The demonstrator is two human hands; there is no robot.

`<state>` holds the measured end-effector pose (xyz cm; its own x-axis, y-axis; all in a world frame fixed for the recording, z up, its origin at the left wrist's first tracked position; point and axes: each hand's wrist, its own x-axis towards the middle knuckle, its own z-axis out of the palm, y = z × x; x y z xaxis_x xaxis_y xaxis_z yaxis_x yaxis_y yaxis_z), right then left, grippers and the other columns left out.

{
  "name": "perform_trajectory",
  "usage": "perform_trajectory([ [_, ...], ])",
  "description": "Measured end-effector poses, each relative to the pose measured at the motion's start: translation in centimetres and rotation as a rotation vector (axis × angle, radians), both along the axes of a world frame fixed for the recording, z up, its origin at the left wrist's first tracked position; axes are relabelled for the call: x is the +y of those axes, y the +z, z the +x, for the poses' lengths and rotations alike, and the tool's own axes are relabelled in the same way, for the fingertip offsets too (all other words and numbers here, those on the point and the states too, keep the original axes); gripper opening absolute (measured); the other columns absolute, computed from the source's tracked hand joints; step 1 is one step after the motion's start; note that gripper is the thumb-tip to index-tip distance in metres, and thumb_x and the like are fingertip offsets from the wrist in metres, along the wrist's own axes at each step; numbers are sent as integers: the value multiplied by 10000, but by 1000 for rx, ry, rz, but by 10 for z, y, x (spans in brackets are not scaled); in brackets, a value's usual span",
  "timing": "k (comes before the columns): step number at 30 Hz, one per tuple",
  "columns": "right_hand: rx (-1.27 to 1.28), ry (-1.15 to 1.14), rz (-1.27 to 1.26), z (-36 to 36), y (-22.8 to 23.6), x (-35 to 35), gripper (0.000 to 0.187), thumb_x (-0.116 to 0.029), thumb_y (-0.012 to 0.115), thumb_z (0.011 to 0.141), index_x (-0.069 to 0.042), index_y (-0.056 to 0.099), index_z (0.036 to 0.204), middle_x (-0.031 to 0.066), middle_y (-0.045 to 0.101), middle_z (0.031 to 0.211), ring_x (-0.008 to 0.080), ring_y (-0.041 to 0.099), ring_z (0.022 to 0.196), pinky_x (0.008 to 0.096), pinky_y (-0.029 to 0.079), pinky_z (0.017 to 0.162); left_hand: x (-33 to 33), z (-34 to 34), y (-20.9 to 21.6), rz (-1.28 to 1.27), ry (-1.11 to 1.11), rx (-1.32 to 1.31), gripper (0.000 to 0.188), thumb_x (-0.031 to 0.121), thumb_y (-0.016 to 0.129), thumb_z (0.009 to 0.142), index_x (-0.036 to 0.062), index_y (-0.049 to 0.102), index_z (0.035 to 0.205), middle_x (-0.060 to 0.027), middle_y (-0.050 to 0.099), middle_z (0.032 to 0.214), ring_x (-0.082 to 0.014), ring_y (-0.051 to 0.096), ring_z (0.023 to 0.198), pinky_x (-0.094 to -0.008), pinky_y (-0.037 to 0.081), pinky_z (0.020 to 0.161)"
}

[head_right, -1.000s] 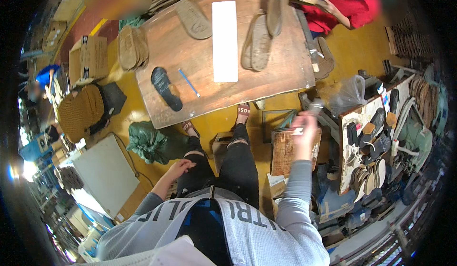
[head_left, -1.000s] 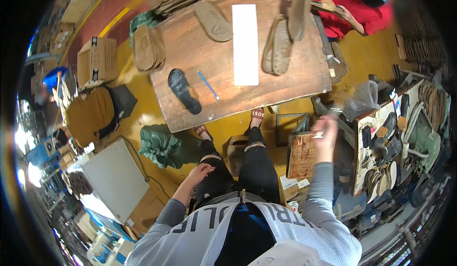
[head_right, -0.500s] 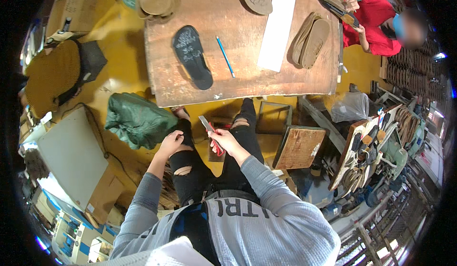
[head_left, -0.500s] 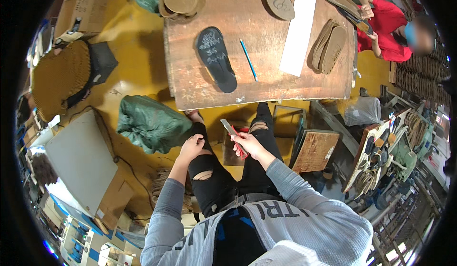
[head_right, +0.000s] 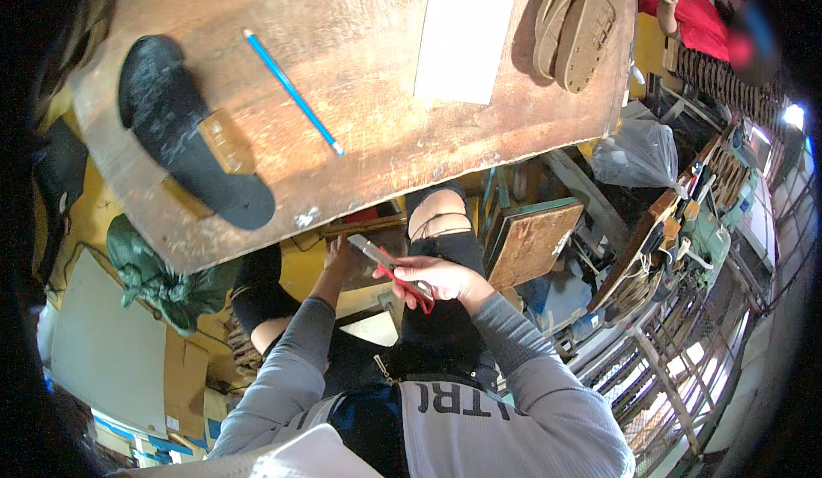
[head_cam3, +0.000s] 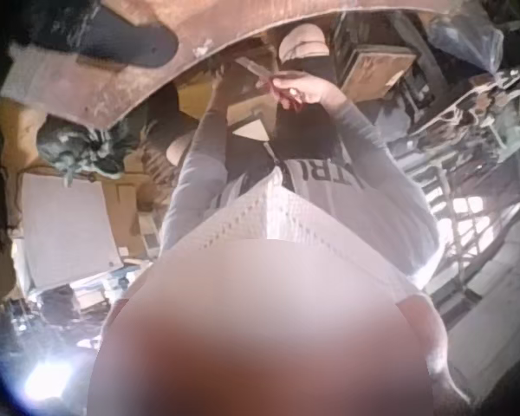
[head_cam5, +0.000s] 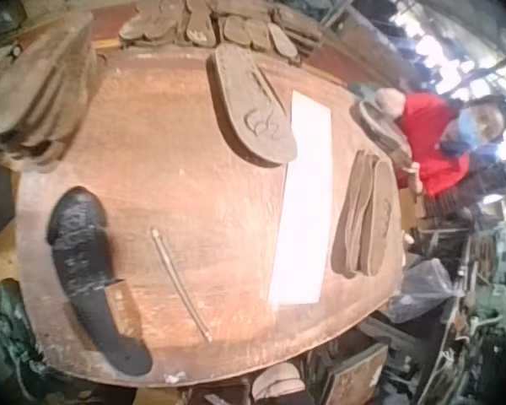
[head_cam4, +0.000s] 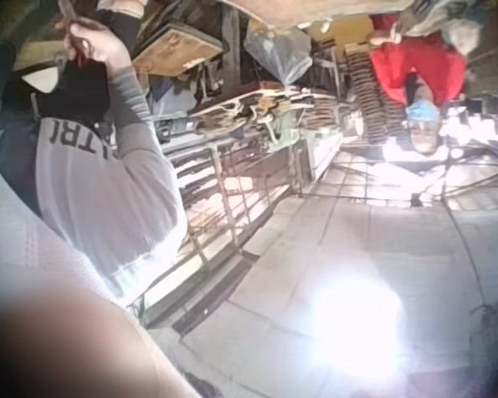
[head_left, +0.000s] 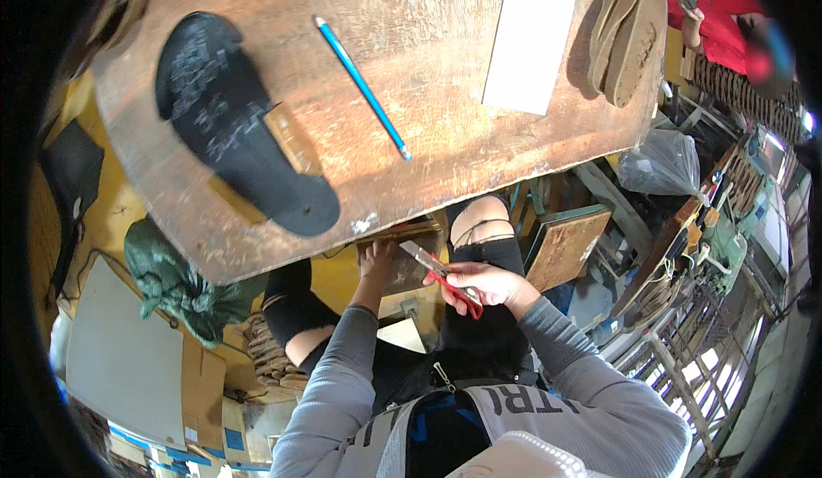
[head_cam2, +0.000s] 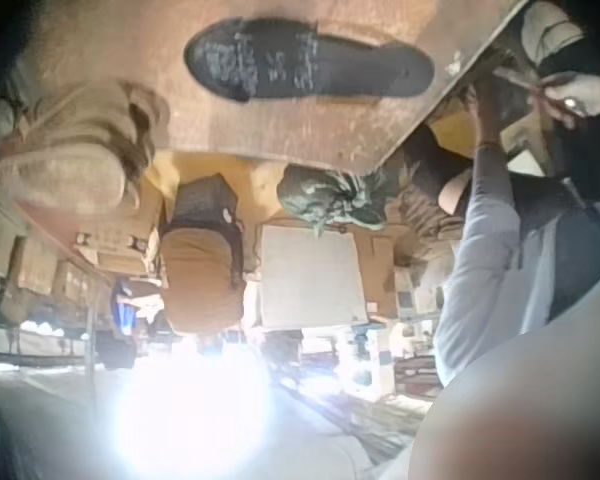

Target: The person sits at a workbench in a shoe workshop and bundles stacks of insoles. They pick up insoles from a green sack and from the table, align the stacks, wrap a rubber band around each bundle, and use scissors to trim or cut the bands, placing finished bundles on the table.

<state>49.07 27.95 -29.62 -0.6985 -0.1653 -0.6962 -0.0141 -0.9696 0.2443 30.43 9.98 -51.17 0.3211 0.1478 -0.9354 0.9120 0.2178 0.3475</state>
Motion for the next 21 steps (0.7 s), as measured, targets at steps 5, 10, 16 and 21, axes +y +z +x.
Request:
perform_trajectory([
  [5, 60, -23, -35, 3, -14, 13, 631, -357, 564, 969, -60, 307, 1463, 87, 607, 896, 150, 648, 694, 250, 509, 597, -15, 21, -45, -88, -58, -105, 504, 267, 376, 989, 196, 328, 1485, -160, 284, 1542, -326, 301, 1418, -530, 261, 1137],
  [10, 28, 6, -86, 4, -24, 22, 623, -325, 531, 985, -44, 280, 1480, 107, 649, 881, 144, 647, 645, 225, 502, 563, -10, 23, -62, -96, -118, -72, 470, 319, 379, 982, 181, 385, 1431, -165, 345, 1481, -331, 347, 1380, -521, 272, 1127],
  [16, 165, 75, -55, 2, -40, 35, 590, -293, 487, 983, -11, 309, 1471, 120, 657, 845, 137, 628, 614, 208, 484, 546, 8, 10, -70, -90, -152, -60, 454, 381, 383, 974, 163, 454, 1365, -171, 418, 1408, -336, 402, 1335, -510, 286, 1116],
  [21, 188, 95, -12, -3, -58, 37, 526, -249, 494, 980, 10, 401, 1428, 98, 648, 807, 117, 613, 654, 213, 457, 574, 22, 2, -83, -58, -183, -47, 465, 434, 386, 967, 147, 512, 1311, -177, 480, 1348, -340, 448, 1296, -501, 298, 1107],
])
